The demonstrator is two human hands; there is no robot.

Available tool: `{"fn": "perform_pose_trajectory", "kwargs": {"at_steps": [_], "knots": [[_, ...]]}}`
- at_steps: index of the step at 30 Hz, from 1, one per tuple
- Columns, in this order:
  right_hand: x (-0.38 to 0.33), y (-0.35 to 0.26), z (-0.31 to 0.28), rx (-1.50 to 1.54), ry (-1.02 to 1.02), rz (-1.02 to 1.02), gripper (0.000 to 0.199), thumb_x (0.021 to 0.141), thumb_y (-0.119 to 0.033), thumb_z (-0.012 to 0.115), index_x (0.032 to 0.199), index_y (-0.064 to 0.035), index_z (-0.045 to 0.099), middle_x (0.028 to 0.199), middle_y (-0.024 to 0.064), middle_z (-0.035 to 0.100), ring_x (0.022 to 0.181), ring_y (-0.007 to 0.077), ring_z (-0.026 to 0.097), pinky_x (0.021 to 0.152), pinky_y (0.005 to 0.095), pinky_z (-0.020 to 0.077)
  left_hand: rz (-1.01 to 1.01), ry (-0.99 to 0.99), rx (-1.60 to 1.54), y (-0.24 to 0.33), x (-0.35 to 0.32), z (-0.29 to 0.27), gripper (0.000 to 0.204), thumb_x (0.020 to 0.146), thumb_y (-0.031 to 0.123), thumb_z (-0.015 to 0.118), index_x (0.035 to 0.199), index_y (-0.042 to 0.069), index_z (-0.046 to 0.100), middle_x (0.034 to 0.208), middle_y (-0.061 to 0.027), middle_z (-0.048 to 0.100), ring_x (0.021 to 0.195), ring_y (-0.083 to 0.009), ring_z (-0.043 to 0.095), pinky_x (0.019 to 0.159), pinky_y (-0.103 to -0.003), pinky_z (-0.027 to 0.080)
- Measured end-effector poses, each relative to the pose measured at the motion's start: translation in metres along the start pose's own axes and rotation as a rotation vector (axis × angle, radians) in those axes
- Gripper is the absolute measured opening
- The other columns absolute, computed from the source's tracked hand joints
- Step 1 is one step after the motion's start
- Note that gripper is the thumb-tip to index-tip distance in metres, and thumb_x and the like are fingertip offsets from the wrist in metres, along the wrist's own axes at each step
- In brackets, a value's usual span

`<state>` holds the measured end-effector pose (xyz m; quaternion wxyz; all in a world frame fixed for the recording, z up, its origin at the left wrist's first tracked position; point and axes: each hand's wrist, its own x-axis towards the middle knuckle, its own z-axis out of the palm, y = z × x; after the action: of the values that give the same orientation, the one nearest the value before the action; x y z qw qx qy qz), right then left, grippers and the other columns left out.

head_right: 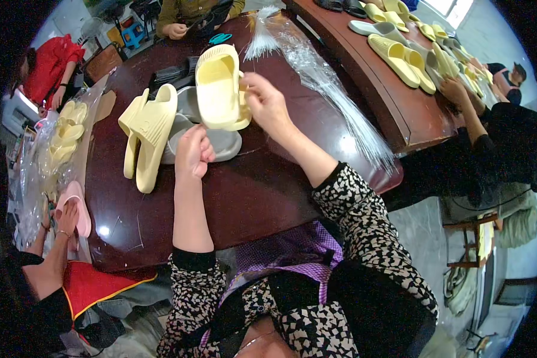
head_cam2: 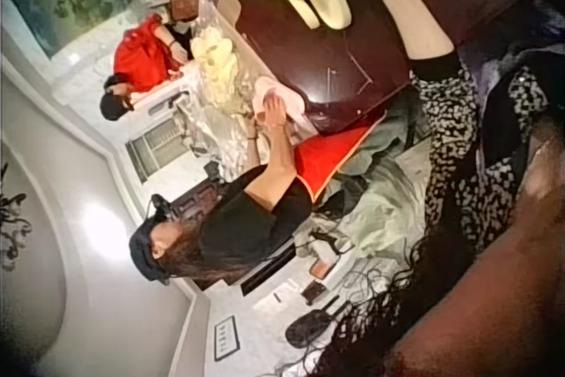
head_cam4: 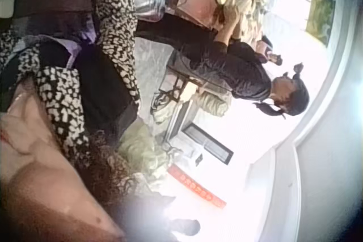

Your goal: The person pairs slippers on a table, threads plastic tag fasteners through the slippers, and secures them together by hand.

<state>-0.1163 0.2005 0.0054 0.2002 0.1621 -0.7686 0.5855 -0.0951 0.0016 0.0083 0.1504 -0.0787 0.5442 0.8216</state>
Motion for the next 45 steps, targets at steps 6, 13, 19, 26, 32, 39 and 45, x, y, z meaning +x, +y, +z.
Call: {"fn": "perform_pose_trajectory", "kwargs": {"at_steps": [6, 13, 19, 26, 32, 39, 45], "knots": [[0.041, 0.014, 0.000, -0.100, 0.193, 0.422, 0.060, 0.081, -0.024, 0.066, 0.131, 0.0009, 0.042, 0.126, 0.0180, 0.051, 0.106, 0.0231, 0.057, 0.084, 0.0337, 0.0488, 0.180, 0.157, -0.017, 0.004, -0.010, 0.009, 0.033, 0.090, 0.020, 0.052, 0.112, -0.004, 0.051, 0.052, 0.0045, 0.031, 0.038, -0.0066, 0.027, 0.037, -0.024, 0.028], [0.059, 0.012, 0.009, 0.257, -0.071, 0.703, 0.066, 0.077, -0.032, 0.068, 0.130, -0.0011, 0.041, 0.114, 0.0137, 0.057, 0.097, 0.0241, 0.060, 0.075, 0.0425, 0.0492, 0.274, 0.098, 0.304, -0.002, -0.023, 0.013, 0.038, 0.088, 0.020, 0.057, 0.115, -0.006, 0.055, 0.055, 0.0045, 0.041, 0.039, -0.0042, 0.033, 0.036, -0.020, 0.030], [0.066, 0.040, 0.004, 0.231, -0.155, 0.627, 0.058, 0.077, -0.025, 0.064, 0.128, -0.0043, 0.044, 0.111, 0.0123, 0.058, 0.097, 0.0243, 0.060, 0.072, 0.0415, 0.0484, 0.321, 0.050, 0.390, -0.006, -0.023, 0.017, 0.035, 0.088, 0.020, 0.059, 0.111, -0.006, 0.057, 0.056, 0.0048, 0.043, 0.040, -0.0031, 0.035, 0.036, -0.020, 0.030], [0.041, 0.015, -0.015, 0.658, -0.013, 0.675, 0.043, 0.073, 0.000, 0.052, 0.116, -0.0031, 0.050, 0.097, 0.0097, 0.060, 0.081, 0.0199, 0.062, 0.070, 0.0345, 0.0546, 0.300, -0.069, 0.298, -0.016, -0.013, 0.002, 0.033, 0.091, 0.021, 0.055, 0.111, -0.004, 0.057, 0.059, 0.0026, 0.048, 0.044, -0.0034, 0.037, 0.037, -0.021, 0.031], [0.029, 0.000, -0.060, 0.419, 0.107, 0.669, 0.042, 0.074, -0.001, 0.054, 0.116, -0.0011, 0.052, 0.095, 0.0098, 0.061, 0.079, 0.0182, 0.063, 0.068, 0.0325, 0.0548, 0.246, -0.028, 0.140, -0.015, 0.010, -0.027, 0.027, 0.093, 0.022, 0.049, 0.103, 0.000, 0.060, 0.056, 0.0047, 0.039, 0.044, -0.0033, 0.034, 0.039, -0.020, 0.031], [0.026, -0.018, -0.131, -0.109, 0.292, 0.479, 0.040, 0.077, -0.008, 0.060, 0.116, -0.0010, 0.055, 0.092, 0.0094, 0.064, 0.076, 0.0149, 0.063, 0.063, 0.0276, 0.0533, 0.331, 0.046, 0.146, -0.026, 0.037, -0.077, 0.025, 0.094, 0.020, 0.049, 0.101, -0.001, 0.059, 0.056, 0.0040, 0.040, 0.044, -0.0048, 0.036, 0.041, -0.021, 0.034], [0.005, 0.026, -0.287, -0.339, 0.358, 0.390, 0.054, 0.078, -0.012, 0.058, 0.131, -0.0053, 0.048, 0.109, 0.0125, 0.061, 0.088, 0.0202, 0.062, 0.073, 0.0309, 0.0513, 0.315, -0.065, -0.003, -0.032, 0.043, -0.090, 0.025, 0.094, 0.019, 0.050, 0.099, -0.004, 0.059, 0.054, 0.0027, 0.041, 0.044, -0.0070, 0.040, 0.043, -0.022, 0.036]]}}
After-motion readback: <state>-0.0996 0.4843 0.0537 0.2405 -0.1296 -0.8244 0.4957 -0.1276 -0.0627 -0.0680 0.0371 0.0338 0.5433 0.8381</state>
